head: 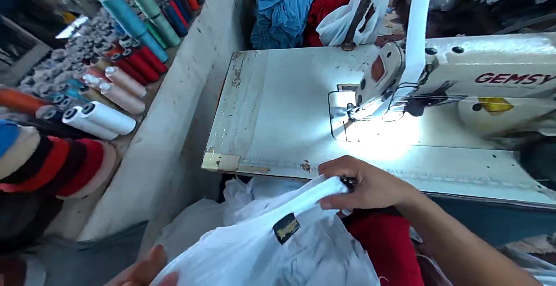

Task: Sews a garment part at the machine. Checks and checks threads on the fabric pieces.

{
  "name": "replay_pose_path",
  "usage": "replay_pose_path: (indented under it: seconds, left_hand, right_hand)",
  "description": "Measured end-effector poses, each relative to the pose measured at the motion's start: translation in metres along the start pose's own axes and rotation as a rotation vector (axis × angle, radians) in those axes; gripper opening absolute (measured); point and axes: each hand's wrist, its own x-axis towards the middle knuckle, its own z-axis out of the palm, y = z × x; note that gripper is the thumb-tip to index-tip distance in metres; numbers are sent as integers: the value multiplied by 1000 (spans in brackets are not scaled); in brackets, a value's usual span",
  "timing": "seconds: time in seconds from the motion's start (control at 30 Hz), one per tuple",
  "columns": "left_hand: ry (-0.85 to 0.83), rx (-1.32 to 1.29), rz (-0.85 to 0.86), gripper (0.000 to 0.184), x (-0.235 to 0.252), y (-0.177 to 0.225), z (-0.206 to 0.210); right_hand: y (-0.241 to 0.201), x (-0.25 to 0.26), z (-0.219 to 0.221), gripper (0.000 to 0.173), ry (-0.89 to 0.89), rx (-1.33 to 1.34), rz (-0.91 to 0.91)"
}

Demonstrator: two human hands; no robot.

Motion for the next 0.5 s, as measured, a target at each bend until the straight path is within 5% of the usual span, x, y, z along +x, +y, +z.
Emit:
replay_pose_path:
  seconds: [0.5]
  left_hand:
    - [-6, -22, 26, 33, 0, -5, 20]
  right_hand:
    - [13, -28, -1, 24, 71, 42, 74]
